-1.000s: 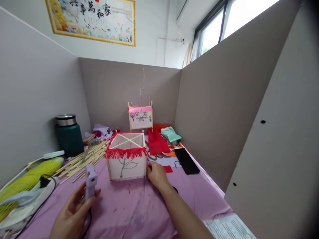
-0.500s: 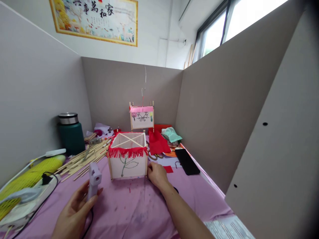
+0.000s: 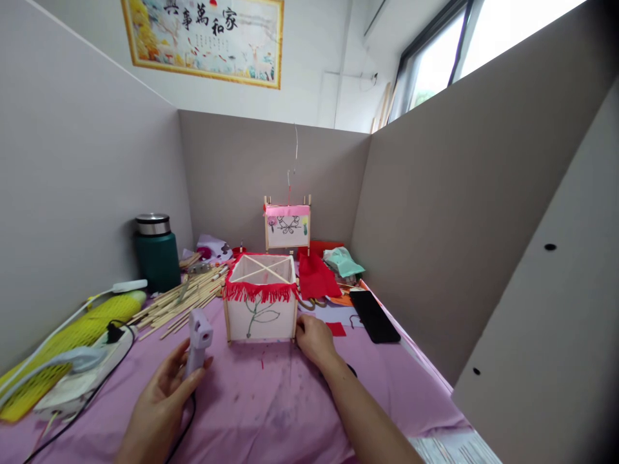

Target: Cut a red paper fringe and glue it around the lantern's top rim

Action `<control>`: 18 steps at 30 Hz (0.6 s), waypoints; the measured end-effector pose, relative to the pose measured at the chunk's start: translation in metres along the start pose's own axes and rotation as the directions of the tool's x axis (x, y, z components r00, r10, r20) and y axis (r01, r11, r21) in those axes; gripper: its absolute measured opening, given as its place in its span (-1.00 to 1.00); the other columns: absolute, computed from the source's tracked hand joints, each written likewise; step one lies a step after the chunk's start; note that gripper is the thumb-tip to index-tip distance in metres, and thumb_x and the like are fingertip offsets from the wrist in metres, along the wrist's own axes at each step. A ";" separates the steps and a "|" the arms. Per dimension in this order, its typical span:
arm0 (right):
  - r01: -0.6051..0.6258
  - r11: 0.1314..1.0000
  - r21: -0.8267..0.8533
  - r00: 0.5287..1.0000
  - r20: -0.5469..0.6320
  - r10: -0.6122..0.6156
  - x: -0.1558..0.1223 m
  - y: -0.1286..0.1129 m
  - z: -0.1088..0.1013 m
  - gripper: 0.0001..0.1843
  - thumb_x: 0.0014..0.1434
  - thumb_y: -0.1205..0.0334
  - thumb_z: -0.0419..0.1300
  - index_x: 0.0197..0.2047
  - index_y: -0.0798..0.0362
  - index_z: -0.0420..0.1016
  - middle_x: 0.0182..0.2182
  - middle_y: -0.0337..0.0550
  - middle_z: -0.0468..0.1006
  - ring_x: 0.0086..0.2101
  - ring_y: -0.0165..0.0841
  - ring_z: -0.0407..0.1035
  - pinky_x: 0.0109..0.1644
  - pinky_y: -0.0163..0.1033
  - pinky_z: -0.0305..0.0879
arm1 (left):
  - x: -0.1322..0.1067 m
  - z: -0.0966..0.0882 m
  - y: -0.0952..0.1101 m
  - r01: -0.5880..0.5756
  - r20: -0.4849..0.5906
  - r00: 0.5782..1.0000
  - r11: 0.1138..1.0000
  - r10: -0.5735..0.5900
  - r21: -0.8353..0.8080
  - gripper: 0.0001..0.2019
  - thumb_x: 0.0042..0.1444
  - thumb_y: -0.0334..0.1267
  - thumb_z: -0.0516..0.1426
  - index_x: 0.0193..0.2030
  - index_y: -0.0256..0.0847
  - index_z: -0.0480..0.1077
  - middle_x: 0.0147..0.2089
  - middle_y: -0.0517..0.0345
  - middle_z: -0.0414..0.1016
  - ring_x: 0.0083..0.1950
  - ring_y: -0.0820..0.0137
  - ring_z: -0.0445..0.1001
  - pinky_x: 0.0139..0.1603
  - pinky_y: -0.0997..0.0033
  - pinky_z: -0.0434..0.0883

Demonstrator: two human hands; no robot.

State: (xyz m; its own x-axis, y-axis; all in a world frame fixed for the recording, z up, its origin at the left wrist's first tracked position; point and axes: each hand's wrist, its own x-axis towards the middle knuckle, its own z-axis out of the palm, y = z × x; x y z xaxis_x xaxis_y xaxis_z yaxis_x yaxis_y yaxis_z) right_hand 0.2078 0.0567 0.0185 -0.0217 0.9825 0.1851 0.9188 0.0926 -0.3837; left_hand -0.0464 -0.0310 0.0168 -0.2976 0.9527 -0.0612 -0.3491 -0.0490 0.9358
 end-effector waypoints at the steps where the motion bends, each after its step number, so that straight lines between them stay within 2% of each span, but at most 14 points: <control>1: 0.000 1.000 -0.001 1.000 0.000 0.000 0.000 -0.001 0.001 -0.78 0.27 0.15 0.13 -0.13 0.12 0.46 -0.20 -0.16 0.53 -0.20 -0.33 0.45 -0.10 -0.10 0.41 | 0.000 0.000 0.000 0.002 -0.005 1.000 1.000 -0.002 0.000 -0.26 -0.20 -0.22 0.37 0.19 -0.01 0.28 0.17 0.11 0.42 0.09 0.24 0.46 -0.15 0.59 0.49; 5: 0.003 1.000 0.002 1.000 0.003 -0.003 0.002 0.000 -0.005 -0.77 0.27 0.14 0.12 -0.13 0.12 0.45 -0.19 -0.15 0.53 -0.23 -0.35 0.45 -0.12 -0.13 0.41 | 0.002 -0.002 -0.001 0.022 -0.006 1.000 1.000 -0.022 0.016 -0.27 -0.20 -0.22 0.37 0.18 0.04 0.29 0.10 0.16 0.48 0.08 0.26 0.47 -0.18 0.63 0.49; 8: -0.025 1.000 -0.009 0.999 -0.030 0.024 0.003 0.016 -0.024 -0.76 0.28 0.12 0.11 -0.13 0.12 0.45 -0.19 -0.16 0.54 -0.23 -0.36 0.45 -0.13 -0.14 0.40 | 0.005 -0.006 -0.004 0.040 -0.013 0.999 0.999 -0.040 0.015 -0.30 -0.19 -0.23 0.36 0.17 0.07 0.30 0.09 0.20 0.49 0.08 0.28 0.47 -0.18 0.65 0.49; 11: -0.161 0.983 -0.082 0.980 -0.134 0.149 -0.001 0.047 -0.052 -0.74 0.30 0.14 0.04 -0.09 0.10 0.45 -0.12 -0.07 0.52 -0.10 -0.26 0.40 -0.04 -0.09 0.31 | 0.007 -0.009 -0.007 0.048 -0.006 0.999 0.998 -0.048 0.034 -0.32 -0.15 -0.29 0.33 0.17 0.10 0.28 0.07 0.24 0.50 0.06 0.32 0.48 -0.16 0.65 0.49; 13: -0.305 0.941 -0.145 0.937 -0.222 0.269 -0.005 0.072 -0.068 -0.67 0.28 0.15 0.03 -0.01 0.16 0.41 -0.02 0.17 0.46 0.04 -0.05 0.29 0.03 0.02 0.20 | 0.008 -0.010 -0.007 0.044 -0.007 0.999 0.998 -0.043 0.052 -0.33 -0.14 -0.32 0.31 0.17 0.12 0.28 0.07 0.26 0.50 0.06 0.34 0.48 -0.16 0.65 0.49; 15: -0.419 0.888 -0.189 0.893 -0.262 0.366 -0.008 0.093 -0.076 -0.57 0.21 0.14 0.11 0.05 0.25 0.37 0.00 0.35 0.42 0.05 0.10 0.26 0.02 0.09 0.14 | 0.007 -0.009 -0.008 0.044 -0.013 0.999 0.997 -0.043 0.060 -0.33 -0.14 -0.30 0.31 0.16 0.13 0.28 0.08 0.27 0.49 0.05 0.34 0.48 -0.16 0.65 0.49; 18: -0.484 0.844 -0.231 0.867 -0.261 0.425 -0.011 0.113 -0.076 -0.49 0.12 0.09 0.19 0.08 0.22 0.35 -0.02 0.32 0.44 0.03 0.11 0.28 0.01 0.08 0.15 | 0.008 -0.006 -0.007 0.041 -0.009 0.999 0.995 -0.040 0.096 -0.29 -0.21 -0.22 0.34 0.17 0.10 0.28 0.08 0.25 0.49 0.04 0.32 0.49 -0.17 0.61 0.49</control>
State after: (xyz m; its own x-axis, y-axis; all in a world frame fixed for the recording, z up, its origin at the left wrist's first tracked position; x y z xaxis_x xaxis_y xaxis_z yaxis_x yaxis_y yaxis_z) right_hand 0.3422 0.0444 0.0417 0.4750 0.8485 0.2333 0.8770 -0.4347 -0.2047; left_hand -0.0519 -0.0253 0.0076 -0.2917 0.9511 -0.1018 -0.2738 0.0190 0.9616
